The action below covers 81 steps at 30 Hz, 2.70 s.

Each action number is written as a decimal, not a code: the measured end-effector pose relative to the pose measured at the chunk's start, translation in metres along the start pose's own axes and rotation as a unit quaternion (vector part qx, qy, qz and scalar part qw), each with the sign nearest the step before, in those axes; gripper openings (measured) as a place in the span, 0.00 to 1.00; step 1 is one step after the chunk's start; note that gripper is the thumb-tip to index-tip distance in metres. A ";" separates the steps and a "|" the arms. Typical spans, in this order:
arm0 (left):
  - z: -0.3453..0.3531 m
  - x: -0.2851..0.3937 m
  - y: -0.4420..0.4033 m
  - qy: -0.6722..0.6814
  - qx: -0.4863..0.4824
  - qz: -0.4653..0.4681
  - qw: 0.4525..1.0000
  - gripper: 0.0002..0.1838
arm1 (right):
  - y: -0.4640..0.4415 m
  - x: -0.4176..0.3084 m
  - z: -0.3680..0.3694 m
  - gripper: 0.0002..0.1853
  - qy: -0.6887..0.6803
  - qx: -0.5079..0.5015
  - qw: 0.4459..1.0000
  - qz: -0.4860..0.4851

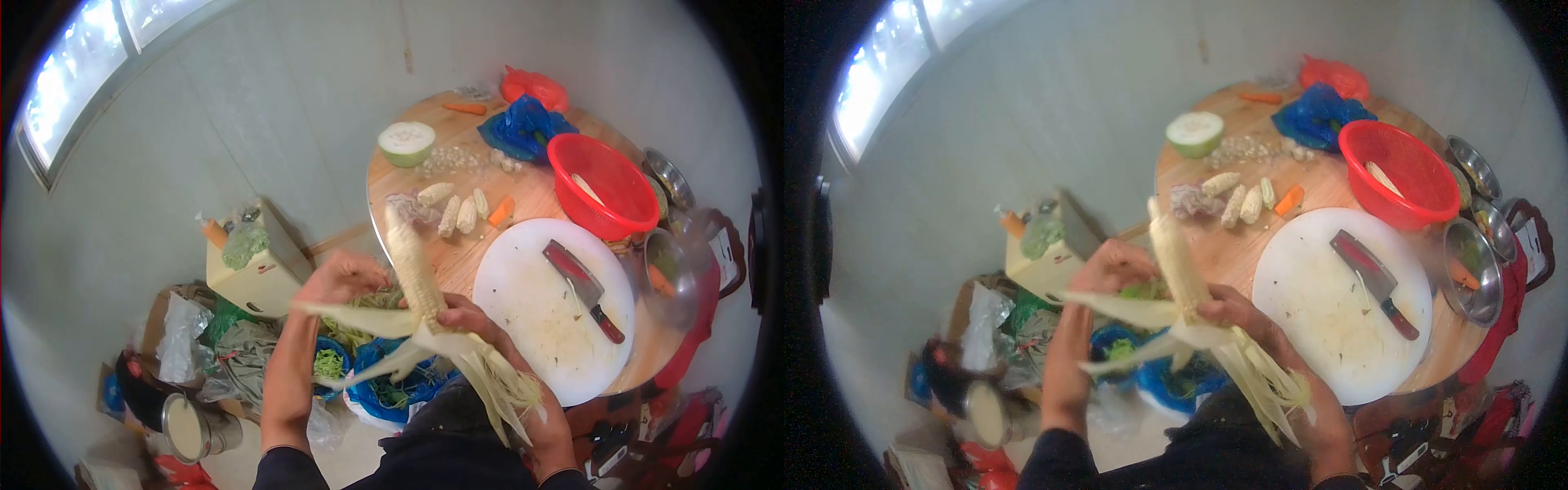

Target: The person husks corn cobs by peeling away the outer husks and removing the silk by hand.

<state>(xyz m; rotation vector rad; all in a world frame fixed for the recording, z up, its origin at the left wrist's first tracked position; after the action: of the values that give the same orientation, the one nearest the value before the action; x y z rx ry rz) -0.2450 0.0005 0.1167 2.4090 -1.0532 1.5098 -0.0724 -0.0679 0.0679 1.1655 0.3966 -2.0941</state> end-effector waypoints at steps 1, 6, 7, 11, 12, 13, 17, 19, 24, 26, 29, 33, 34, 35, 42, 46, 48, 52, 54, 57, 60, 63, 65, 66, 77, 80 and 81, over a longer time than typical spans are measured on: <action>0.003 -0.006 0.005 0.000 0.000 0.000 1.000 0.09 | -0.001 -0.001 0.000 0.43 0.000 0.000 1.000 0.000; 0.019 -0.019 0.017 0.036 -0.032 -0.034 0.998 0.12 | 0.002 -0.017 -0.010 0.39 0.050 0.025 0.998 -0.037; 0.021 -0.030 0.020 0.198 -0.020 -0.147 0.969 0.14 | 0.001 -0.016 -0.009 0.39 0.097 0.020 0.994 -0.037; 0.027 -0.021 0.012 0.190 -0.034 -0.120 0.974 0.15 | -0.002 -0.017 -0.003 0.39 0.162 0.029 0.985 -0.045; 0.029 -0.015 0.009 0.190 -0.037 -0.121 0.974 0.15 | -0.002 -0.017 -0.003 0.39 0.159 0.032 0.986 -0.047; 0.025 -0.015 0.009 0.116 -0.004 -0.167 0.979 0.13 | -0.002 -0.017 -0.003 0.39 0.190 0.036 0.980 -0.046; 0.014 -0.007 0.011 0.022 0.068 -0.183 0.981 0.08 | -0.004 -0.020 -0.007 0.38 0.303 0.075 0.948 -0.062; 0.013 -0.015 0.012 -0.009 0.052 -0.131 0.990 0.06 | -0.003 -0.027 -0.009 0.37 0.341 0.103 0.933 -0.057; 0.012 -0.090 0.030 -0.170 0.023 -0.169 0.971 0.16 | -0.002 -0.039 -0.009 0.34 0.397 0.170 0.897 -0.095; 0.016 -0.129 0.048 -0.285 0.056 -0.121 0.949 0.20 | 0.000 -0.040 -0.008 0.35 0.411 0.185 0.890 -0.074; 0.002 -0.150 0.061 -0.417 0.024 -0.181 0.890 0.31 | -0.001 -0.042 -0.011 0.34 0.466 0.203 0.856 -0.091; -0.028 -0.161 0.059 -0.432 -0.250 -0.481 0.720 0.46 | -0.005 -0.037 -0.016 0.33 0.499 0.214 0.834 -0.097; -0.025 -0.153 0.068 -0.432 -0.251 -0.482 0.719 0.46 | -0.006 -0.036 -0.017 0.33 0.503 0.219 0.831 -0.094; -0.028 -0.127 0.061 -0.484 -0.104 -0.392 0.775 0.46 | -0.006 -0.036 -0.018 0.32 0.508 0.223 0.827 -0.091; -0.007 -0.025 0.025 0.043 0.229 -0.171 0.957 0.37 | -0.015 -0.030 -0.018 0.33 0.519 0.234 0.821 -0.040; 0.033 -0.018 -0.004 0.295 0.253 -0.142 0.910 0.29 | -0.024 -0.033 0.000 0.32 0.544 0.217 0.807 -0.076; 0.030 -0.018 -0.005 0.352 0.272 -0.120 0.888 0.27 | -0.022 -0.033 -0.004 0.31 0.551 0.225 0.799 -0.080; 0.023 -0.010 -0.009 0.416 0.326 -0.070 0.846 0.22 | -0.009 -0.038 -0.023 0.31 0.496 0.223 0.831 -0.116; 0.023 -0.007 -0.008 0.413 0.332 -0.061 0.846 0.22 | -0.009 -0.031 -0.033 0.31 0.436 0.200 0.876 -0.047; 0.031 -0.010 -0.011 0.437 0.334 -0.081 0.831 0.22 | -0.004 -0.027 -0.034 0.35 0.351 0.154 0.922 -0.051; 0.033 -0.006 -0.014 0.444 0.329 -0.079 0.830 0.22 | 0.000 -0.026 -0.033 0.37 0.269 0.140 0.949 -0.083; 0.030 -0.002 -0.018 0.434 0.326 -0.082 0.836 0.23 | 0.000 -0.024 -0.031 0.36 0.142 0.127 0.974 -0.125; 0.031 -0.007 -0.018 0.438 0.332 -0.096 0.830 0.22 | 0.000 -0.020 -0.021 0.36 0.060 0.081 0.991 -0.085; 0.032 -0.007 -0.018 0.438 0.330 -0.097 0.831 0.22 | 0.003 -0.024 -0.021 0.36 0.058 0.083 0.991 -0.086; 0.034 -0.012 -0.019 0.426 0.335 -0.103 0.834 0.20 | 0.004 -0.031 -0.025 0.37 -0.045 0.133 0.964 -0.225; 0.037 -0.011 -0.020 0.427 0.341 -0.112 0.830 0.20 | 0.004 -0.014 -0.036 0.38 0.000 0.091 0.988 -0.123; 0.037 -0.011 -0.020 0.428 0.340 -0.111 0.830 0.20 | 0.006 -0.018 -0.032 0.38 0.002 0.091 0.988 -0.123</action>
<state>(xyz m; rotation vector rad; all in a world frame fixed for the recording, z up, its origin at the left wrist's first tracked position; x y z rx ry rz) -0.2079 0.0049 0.0944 1.5994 -0.0209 2.7515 -0.0415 -0.0465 0.0661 1.2789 0.3723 -2.3836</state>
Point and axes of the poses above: each hand's wrist, its own y-axis away from the middle knuckle, its own z-axis out of the palm, x = y × z, the point moved 8 cm from there along -y, towards the middle knuckle, and after that the axes turned 8 degrees about -y, right-handed, at the moved point
